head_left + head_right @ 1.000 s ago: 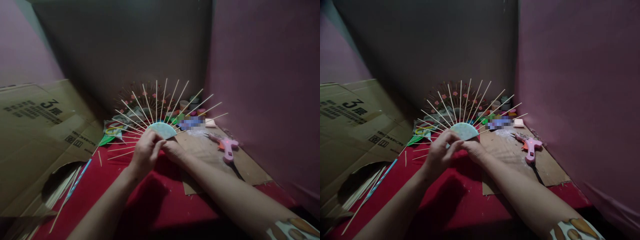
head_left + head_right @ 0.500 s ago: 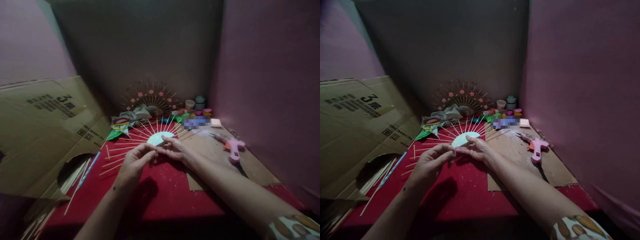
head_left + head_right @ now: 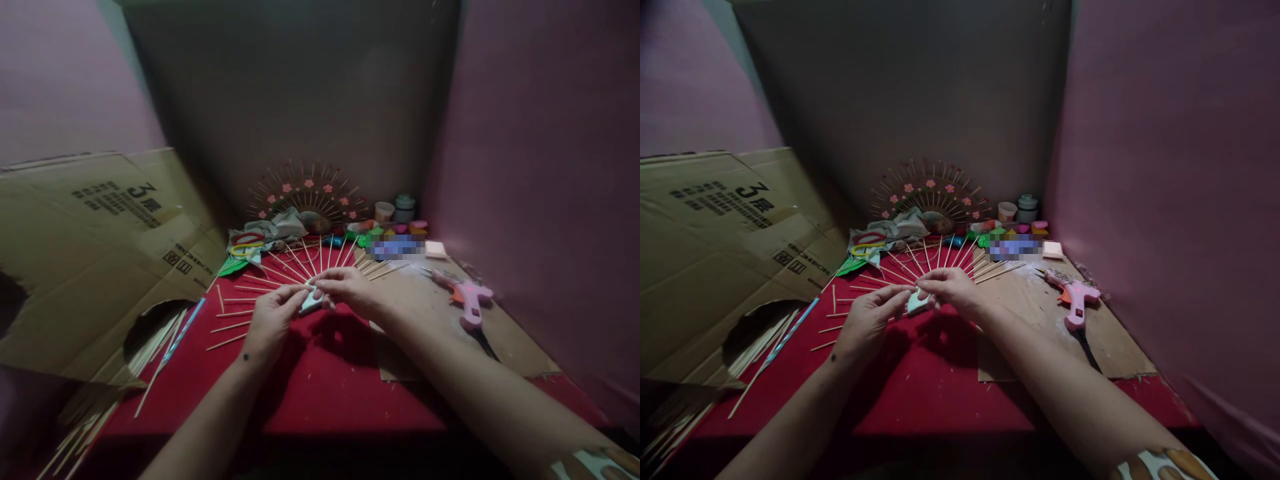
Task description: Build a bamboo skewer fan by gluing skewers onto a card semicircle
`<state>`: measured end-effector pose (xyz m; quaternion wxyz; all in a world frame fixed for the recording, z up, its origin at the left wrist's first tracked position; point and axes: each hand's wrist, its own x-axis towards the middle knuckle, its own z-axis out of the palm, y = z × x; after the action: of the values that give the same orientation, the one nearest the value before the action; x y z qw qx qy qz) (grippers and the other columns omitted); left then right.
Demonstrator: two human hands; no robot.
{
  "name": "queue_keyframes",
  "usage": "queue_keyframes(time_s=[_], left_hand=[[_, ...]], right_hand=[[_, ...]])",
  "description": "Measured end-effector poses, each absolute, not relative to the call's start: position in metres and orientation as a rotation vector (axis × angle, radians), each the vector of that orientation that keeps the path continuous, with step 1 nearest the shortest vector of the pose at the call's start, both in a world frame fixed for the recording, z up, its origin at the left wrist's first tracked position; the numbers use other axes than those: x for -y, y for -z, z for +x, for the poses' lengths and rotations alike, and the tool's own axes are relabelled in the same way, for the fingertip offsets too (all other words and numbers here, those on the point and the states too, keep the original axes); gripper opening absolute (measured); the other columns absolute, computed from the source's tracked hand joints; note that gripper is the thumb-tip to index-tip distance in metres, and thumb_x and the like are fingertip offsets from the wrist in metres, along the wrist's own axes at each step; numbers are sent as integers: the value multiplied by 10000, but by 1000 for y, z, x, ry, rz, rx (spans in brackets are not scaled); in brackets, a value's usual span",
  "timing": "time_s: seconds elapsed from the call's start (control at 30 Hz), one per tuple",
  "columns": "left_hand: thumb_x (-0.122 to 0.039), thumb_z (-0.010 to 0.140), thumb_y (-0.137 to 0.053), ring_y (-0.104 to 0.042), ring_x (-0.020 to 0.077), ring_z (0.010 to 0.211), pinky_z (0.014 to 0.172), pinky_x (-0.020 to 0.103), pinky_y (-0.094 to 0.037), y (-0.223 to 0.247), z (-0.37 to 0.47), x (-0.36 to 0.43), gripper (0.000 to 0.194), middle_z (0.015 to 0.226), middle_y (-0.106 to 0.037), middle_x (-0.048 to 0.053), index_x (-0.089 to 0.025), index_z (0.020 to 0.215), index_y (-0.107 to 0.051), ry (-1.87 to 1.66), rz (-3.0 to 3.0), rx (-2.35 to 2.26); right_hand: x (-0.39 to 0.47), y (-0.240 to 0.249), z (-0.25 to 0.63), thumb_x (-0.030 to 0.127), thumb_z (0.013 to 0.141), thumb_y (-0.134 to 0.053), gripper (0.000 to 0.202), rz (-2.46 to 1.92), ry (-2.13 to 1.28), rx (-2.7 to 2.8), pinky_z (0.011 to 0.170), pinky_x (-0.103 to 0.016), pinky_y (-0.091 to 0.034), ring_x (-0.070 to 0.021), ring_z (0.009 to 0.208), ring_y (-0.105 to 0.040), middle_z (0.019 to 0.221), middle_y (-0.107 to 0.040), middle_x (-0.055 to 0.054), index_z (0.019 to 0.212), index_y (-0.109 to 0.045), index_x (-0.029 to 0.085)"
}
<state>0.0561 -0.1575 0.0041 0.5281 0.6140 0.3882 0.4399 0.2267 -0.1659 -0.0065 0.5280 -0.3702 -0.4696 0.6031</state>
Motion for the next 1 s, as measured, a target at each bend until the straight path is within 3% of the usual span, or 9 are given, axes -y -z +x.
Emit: queue_keyframes(time_s=[0.17,0.4,0.63,0.73,0.87,1.0], left_hand=[[-330,691,-711,-507,91,567,584,200,-390,-6,59,159,217,585,-636,-5,-128,761,-752,-1008,1531,-915],[-311,651,-746,-510,101,575,576,214,-388,-4,54,156,221,643,-686,19,-136,784,-772,-944,1546,-957],[-285,662,-749,-581,120,674,647,216,-437,1,52,156,185,737,-726,32,-161,798,-775,-979,1480,-889],[-272,701,-718,-611,140,733,723,249,-472,3,54,160,211,791,-726,32,-179,883,-773,-999,1558,-864],[-252,779,-660,-624,180,948,859,296,-482,8,56,165,330,1016,-695,49,-214,1103,-708,-1037,1748,-766],[-208,842,-592,-606,144,892,794,264,-491,14,54,165,304,965,-640,41,-225,1130,-688,-1233,2008,-721]], right_hand=[[168,6,221,384,711,-694,273,-973,-1221,1391,439,-207,-400,-76,446,-517,528,-599,20,718,-672,112],[168,12,219,186,731,-626,81,-1029,-1126,1440,424,-178,-360,-53,409,-483,472,-569,51,675,-656,135],[173,10,214,142,705,-567,78,-1063,-1060,1407,432,-191,-372,-66,405,-478,459,-554,58,639,-607,152],[172,11,212,118,670,-563,84,-1087,-961,1350,457,-186,-359,-60,440,-470,479,-554,61,601,-585,161],[168,15,213,126,642,-569,68,-1094,-878,1219,441,-179,-332,-56,445,-455,485,-532,76,595,-555,173],[165,14,218,236,673,-596,108,-1004,-1020,1125,382,-192,-356,-65,386,-459,494,-550,61,615,-529,174]])
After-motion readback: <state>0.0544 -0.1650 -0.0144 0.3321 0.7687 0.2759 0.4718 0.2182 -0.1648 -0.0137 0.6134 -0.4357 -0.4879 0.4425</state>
